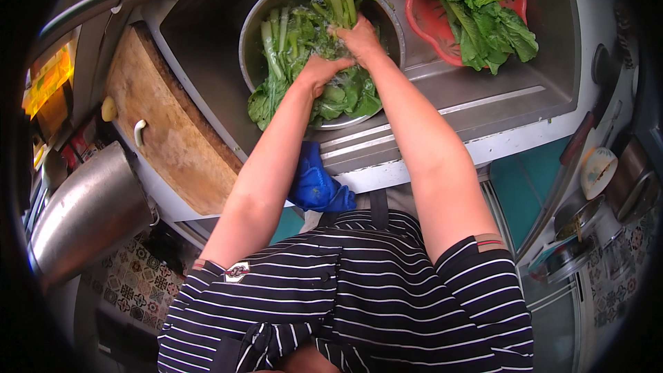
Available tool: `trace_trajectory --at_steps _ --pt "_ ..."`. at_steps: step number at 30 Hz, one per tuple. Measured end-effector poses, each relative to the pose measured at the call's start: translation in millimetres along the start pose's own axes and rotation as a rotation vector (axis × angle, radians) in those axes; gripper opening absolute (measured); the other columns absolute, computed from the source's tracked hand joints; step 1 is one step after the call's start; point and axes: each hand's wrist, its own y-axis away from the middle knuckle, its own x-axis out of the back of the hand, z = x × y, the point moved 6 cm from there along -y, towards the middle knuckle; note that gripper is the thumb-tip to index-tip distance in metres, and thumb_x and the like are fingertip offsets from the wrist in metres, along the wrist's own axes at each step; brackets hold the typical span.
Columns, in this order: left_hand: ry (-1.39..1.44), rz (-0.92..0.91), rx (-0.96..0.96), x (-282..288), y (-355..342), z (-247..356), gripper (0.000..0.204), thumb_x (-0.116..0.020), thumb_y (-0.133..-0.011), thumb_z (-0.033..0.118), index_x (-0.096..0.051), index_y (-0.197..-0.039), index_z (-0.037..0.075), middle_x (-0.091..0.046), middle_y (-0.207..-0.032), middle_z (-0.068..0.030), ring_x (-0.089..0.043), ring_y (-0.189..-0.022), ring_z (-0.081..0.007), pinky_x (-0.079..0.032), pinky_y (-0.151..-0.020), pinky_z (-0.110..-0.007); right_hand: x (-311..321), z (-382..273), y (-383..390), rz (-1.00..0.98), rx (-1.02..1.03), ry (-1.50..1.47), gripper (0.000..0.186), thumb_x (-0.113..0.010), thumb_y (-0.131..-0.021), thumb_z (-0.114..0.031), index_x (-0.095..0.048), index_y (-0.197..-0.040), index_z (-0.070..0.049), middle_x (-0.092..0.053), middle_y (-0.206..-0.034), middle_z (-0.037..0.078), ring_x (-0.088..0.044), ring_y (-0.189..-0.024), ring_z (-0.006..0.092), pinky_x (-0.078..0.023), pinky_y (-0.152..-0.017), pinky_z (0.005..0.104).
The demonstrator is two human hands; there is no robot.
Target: The person washes leafy green vegetables in a metal bowl under running water, then transfers them to a red colander. They rinse the sink drain strainer and place it back, then rinse a metal steamer insert and set it on the counter.
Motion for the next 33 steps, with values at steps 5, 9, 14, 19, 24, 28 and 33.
trace_trajectory --at_steps 5,9,14,19,24,28,33 --pt "-0.747 0.399 -0.197 34.0 1.7 22.7 0.043 -0.057 -0.065 -0.005 -0.056 -0.107 0.005 -0.06 -0.101 -0.0102 -0.056 -0.092 -0.0232 -0.045 -0.08 -0.034 3.8 -11.9 2.4 -0.232 -0.192 -0.013 0.035 -0.07 -0.071 -0.007 -0.059 -0.104 -0.001 -0.063 -0.096 0.007 -0.057 -0.089 0.0148 -0.045 -0.076 0.0283" --pt "0.445 0.399 -0.092 21.3 10.1 -20.9 0.049 -0.054 -0.07 -0.01 -0.045 -0.115 0.007 -0.053 -0.11 -0.0116 -0.054 -0.097 -0.0257 -0.048 -0.08 -0.039 0.7 -25.6 16.8 -0.167 -0.145 -0.338 0.032 -0.071 -0.072 -0.008 -0.06 -0.101 -0.001 -0.063 -0.094 0.006 -0.057 -0.087 0.0141 -0.043 -0.08 0.0278" --pt "0.211 0.386 0.243 16.5 9.4 -8.1 0.042 -0.059 -0.072 -0.004 -0.049 -0.112 0.001 -0.061 -0.096 -0.0118 -0.061 -0.079 -0.0263 -0.05 -0.068 -0.037 9.2 -26.8 15.3 0.021 0.087 -0.123 0.035 -0.075 -0.068 -0.015 -0.062 -0.095 0.002 -0.065 -0.087 0.009 -0.06 -0.077 0.016 -0.047 -0.071 0.0309" --pt "0.357 0.325 -0.072 13.3 18.8 8.6 0.055 -0.063 -0.069 -0.002 -0.041 -0.12 0.003 -0.057 -0.106 -0.0118 -0.057 -0.091 -0.0246 -0.05 -0.075 -0.039 23.6 -24.8 10.6 -0.013 -0.007 0.103 0.036 -0.075 -0.067 -0.02 -0.063 -0.092 0.003 -0.065 -0.082 0.01 -0.06 -0.074 0.0159 -0.046 -0.071 0.0303" --pt "-0.295 0.353 -0.206 0.1 15.2 -35.4 0.065 -0.075 -0.063 0.007 -0.043 -0.119 0.001 -0.057 -0.109 -0.0159 -0.055 -0.1 -0.0282 -0.044 -0.085 -0.036 5.6 -24.5 23.7 0.047 -0.037 -0.125 0.039 -0.073 -0.071 -0.017 -0.06 -0.102 0.001 -0.063 -0.096 0.007 -0.058 -0.083 0.0128 -0.045 -0.074 0.0293" --pt "-0.775 0.274 -0.062 14.7 25.0 18.4 0.043 -0.069 -0.071 0.03 -0.061 -0.095 -0.004 -0.062 -0.091 -0.0257 -0.058 -0.093 -0.0371 -0.044 -0.082 -0.039 24.0 -48.4 21.5 0.059 0.112 0.436 0.038 -0.071 -0.067 -0.03 -0.064 -0.097 -0.007 -0.065 -0.09 0.014 -0.062 -0.084 0.0283 -0.047 -0.075 0.0356" --pt "-0.372 0.127 -0.176 22.6 13.3 6.3 0.042 -0.06 -0.078 0.034 -0.061 -0.095 -0.004 -0.062 -0.093 -0.0246 -0.059 -0.092 -0.0354 -0.046 -0.079 -0.038 19.6 -33.9 21.7 0.191 0.001 0.501 0.036 -0.07 -0.067 -0.03 -0.065 -0.096 -0.009 -0.066 -0.089 0.014 -0.062 -0.083 0.0297 -0.048 -0.074 0.0373"
